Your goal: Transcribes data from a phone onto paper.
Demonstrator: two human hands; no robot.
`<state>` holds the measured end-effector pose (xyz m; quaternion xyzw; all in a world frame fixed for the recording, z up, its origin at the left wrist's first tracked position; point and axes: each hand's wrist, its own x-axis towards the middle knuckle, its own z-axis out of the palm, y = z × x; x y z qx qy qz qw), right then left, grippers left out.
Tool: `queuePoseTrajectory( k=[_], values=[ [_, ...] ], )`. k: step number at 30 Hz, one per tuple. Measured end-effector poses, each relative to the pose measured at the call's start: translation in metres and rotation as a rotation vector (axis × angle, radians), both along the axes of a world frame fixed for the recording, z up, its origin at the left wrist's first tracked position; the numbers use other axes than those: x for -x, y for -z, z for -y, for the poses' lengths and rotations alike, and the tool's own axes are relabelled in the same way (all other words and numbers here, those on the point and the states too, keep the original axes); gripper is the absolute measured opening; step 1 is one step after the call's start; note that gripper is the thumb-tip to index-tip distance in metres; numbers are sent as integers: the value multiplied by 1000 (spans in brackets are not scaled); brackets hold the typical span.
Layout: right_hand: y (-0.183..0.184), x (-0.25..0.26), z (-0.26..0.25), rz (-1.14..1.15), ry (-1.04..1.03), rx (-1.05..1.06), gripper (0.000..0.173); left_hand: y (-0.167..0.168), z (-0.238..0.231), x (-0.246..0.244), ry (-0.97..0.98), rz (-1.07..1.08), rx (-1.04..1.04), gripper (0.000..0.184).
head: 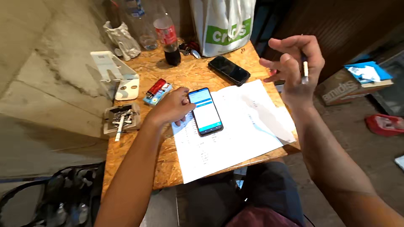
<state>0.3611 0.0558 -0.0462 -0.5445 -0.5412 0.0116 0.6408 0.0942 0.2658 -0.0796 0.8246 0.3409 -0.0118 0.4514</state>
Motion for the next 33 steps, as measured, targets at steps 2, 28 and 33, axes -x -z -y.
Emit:
queuePoseTrajectory(
  k=[2, 28, 33],
  values=[
    [6, -10, 6, -11, 13, -14, 29, 1, 0, 0, -10, 7, 7, 65],
    [46, -21, 14, -68, -190, 154, 34, -4, 0, -2, -46, -14, 46, 64],
    [49, -15, 12, -279, -262, 226, 48, -5, 0, -2, -58, -15, 61, 63]
  ],
)
